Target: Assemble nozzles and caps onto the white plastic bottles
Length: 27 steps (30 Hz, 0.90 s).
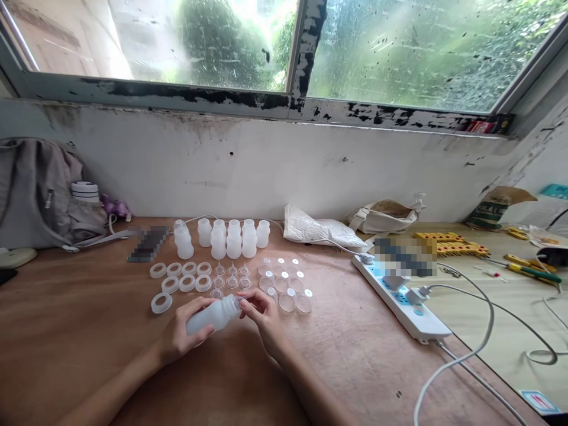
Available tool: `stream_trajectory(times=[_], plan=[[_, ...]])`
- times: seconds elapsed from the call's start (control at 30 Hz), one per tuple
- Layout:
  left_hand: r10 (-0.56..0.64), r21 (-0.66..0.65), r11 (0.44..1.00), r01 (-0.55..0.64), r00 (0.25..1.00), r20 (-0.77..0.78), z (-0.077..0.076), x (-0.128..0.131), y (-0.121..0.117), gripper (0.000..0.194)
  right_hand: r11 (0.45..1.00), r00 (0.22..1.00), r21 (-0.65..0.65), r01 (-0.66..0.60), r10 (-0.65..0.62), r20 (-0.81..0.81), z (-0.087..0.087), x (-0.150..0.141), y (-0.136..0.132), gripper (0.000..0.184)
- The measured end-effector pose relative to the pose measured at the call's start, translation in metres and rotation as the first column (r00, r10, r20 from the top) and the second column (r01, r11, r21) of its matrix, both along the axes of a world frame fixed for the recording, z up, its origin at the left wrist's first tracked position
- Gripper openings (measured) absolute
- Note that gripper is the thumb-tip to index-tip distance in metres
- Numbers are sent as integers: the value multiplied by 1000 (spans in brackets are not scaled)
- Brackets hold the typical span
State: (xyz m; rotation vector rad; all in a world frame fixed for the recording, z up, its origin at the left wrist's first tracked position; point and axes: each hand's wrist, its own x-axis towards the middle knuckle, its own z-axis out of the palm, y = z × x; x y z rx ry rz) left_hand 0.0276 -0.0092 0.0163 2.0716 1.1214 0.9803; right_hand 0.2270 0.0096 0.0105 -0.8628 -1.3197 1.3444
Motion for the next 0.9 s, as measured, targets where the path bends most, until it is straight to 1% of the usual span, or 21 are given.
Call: stream_trajectory(times=[0.17, 0.23, 0.27, 0.33, 0.4, 0.43, 0.47, 0.53, 0.6, 0.67, 0.7, 0.73, 0.8, 0.83, 0.87, 0.9], plan=[[-24, 88, 996, 30, 998, -66, 5, -1, -4, 41, 998, 994, 1, 63, -63, 90, -7, 0, 2, 25], [-16, 74, 997, 19, 998, -53, 6, 0, -5, 41, 999, 995, -5, 53, -52, 80, -4, -1, 0, 21], [-8, 46, 999, 10, 999, -35, 6, 0, -5, 41, 1000, 998, -7, 28, -27, 58, -1, -1, -1, 21], [3, -61, 998, -2, 1000, 29, 6, 0, -3, 39, 998, 998, -21, -63, 63, 7, 5, -2, -4, 33], [-3, -203, 979, 29, 991, 131, 4, 1, 0, 39, 986, 987, -55, -159, 158, -26, 9, -4, -6, 44], [-12, -264, 962, 62, 982, 188, 4, 1, 1, 39, 979, 981, -75, -191, 189, -29, 9, -6, -6, 45], [-21, -311, 945, 96, 972, 236, 3, 1, 2, 39, 975, 979, -89, -202, 201, -23, 8, -7, -7, 44], [-26, -362, 923, 127, 962, 271, 4, 2, 2, 40, 981, 985, -91, -171, 173, 9, 5, -10, -7, 38], [-4, -374, 922, 101, 968, 251, 5, 3, 2, 42, 989, 990, -72, -131, 134, 38, 1, -11, -7, 32], [22, -392, 916, 88, 963, 267, 7, 3, 1, 44, 991, 991, -51, -127, 128, 31, 0, -11, -8, 34], [24, -414, 904, 108, 954, 300, 7, 3, 2, 44, 989, 990, -46, -138, 139, 17, 1, -11, -9, 37], [15, -452, 880, 149, 941, 339, 6, 3, 2, 43, 987, 988, -44, -152, 153, 8, 2, -10, -9, 41], [-23, -550, 794, 257, 918, 395, 5, 2, 5, 42, 984, 985, -51, -172, 173, 20, 4, -9, -10, 44], [-45, -585, 756, 292, 916, 399, 3, 2, 6, 42, 984, 984, -56, -169, 171, 40, 4, -9, -10, 42], [-61, -603, 739, 300, 921, 384, 2, 2, 7, 43, 986, 985, -60, -153, 157, 70, 3, -9, -10, 38], [-66, -599, 751, 278, 934, 350, 1, 2, 8, 45, 991, 986, -63, -117, 123, 109, 2, -9, -10, 35]])
